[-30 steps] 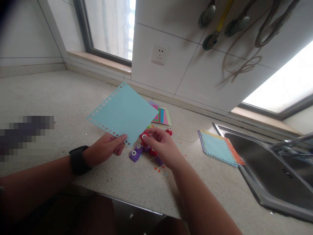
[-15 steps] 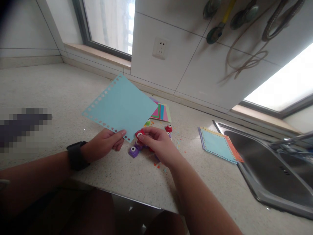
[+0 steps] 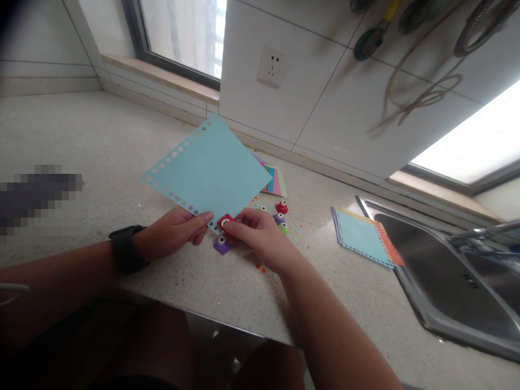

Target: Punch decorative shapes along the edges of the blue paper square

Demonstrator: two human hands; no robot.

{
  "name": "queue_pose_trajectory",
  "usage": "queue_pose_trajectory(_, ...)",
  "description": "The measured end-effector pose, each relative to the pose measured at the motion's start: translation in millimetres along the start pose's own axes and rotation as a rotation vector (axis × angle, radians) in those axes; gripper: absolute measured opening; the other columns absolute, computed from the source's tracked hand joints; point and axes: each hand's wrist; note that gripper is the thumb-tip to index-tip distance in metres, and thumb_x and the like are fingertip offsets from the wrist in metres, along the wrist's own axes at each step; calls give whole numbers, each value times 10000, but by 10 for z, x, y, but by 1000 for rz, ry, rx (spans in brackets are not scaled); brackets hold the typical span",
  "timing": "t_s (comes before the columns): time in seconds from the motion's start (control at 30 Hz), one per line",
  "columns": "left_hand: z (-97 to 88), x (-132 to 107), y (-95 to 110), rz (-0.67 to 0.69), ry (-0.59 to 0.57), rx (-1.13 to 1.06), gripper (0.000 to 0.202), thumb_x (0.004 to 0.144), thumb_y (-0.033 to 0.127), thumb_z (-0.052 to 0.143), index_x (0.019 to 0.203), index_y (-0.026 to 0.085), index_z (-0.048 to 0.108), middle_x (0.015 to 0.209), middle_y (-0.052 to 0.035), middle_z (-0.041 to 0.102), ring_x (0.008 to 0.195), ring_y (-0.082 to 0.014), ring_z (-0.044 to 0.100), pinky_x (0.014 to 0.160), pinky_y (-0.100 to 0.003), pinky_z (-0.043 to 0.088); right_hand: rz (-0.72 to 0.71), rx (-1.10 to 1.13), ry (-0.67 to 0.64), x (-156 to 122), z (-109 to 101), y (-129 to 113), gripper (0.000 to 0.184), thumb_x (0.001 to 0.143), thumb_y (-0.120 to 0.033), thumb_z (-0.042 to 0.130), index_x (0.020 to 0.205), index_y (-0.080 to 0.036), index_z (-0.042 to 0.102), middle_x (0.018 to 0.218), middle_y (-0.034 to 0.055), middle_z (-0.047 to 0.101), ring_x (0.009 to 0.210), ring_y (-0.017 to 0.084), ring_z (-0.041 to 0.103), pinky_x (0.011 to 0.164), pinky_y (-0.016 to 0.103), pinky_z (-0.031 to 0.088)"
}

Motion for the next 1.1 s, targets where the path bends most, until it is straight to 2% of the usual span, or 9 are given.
queue_pose_trajectory(0.2, -4, 1, 24, -8, 5, 18, 569, 983, 469, 383, 493, 203, 495, 477, 26, 472, 501, -127, 458, 586, -288, 380, 22, 30, 18, 13, 34, -5, 227, 793, -358, 795, 892, -174, 707, 832, 35, 651, 743, 146, 588, 733, 317, 492)
queue_pose_trajectory(0.63, -4, 5, 0, 5, 24, 22, 594, 994, 492, 361, 495, 202, 504, 469, 28, 460, 488, -126, 452, 568, -285, 374, 23, 16, 1, 24, 38, 9, 220, 811, -353, 782, 819, -161, 675, 774, 31, 671, 702, 135, 612, 703, 304, 498)
queue_pose_trajectory(0.83, -4, 3, 15, 5, 22, 45, 596, 992, 494, 358, 493, 204, 509, 460, 27, 450, 482, -128, 449, 550, -284, 366, 35, 27, -32, 26, 51, -3, 225, 826, -359, 767, 840, -158, 667, 743, 33, 669, 689, 148, 644, 631, 287, 504)
queue_pose_trajectory(1.1, -1, 5, 11, 7, 29, 39, 596, 993, 493, 359, 494, 203, 508, 467, 24, 465, 487, -126, 454, 556, -281, 371, 26, 34, -46, 27, 46, 4, 221, 812, -353, 781, 866, -164, 679, 781, 29, 657, 728, 149, 632, 662, 297, 522)
Point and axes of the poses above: each hand's wrist, its own x-axis towards the middle knuckle, its own z-axis out of the palm, y = z × x
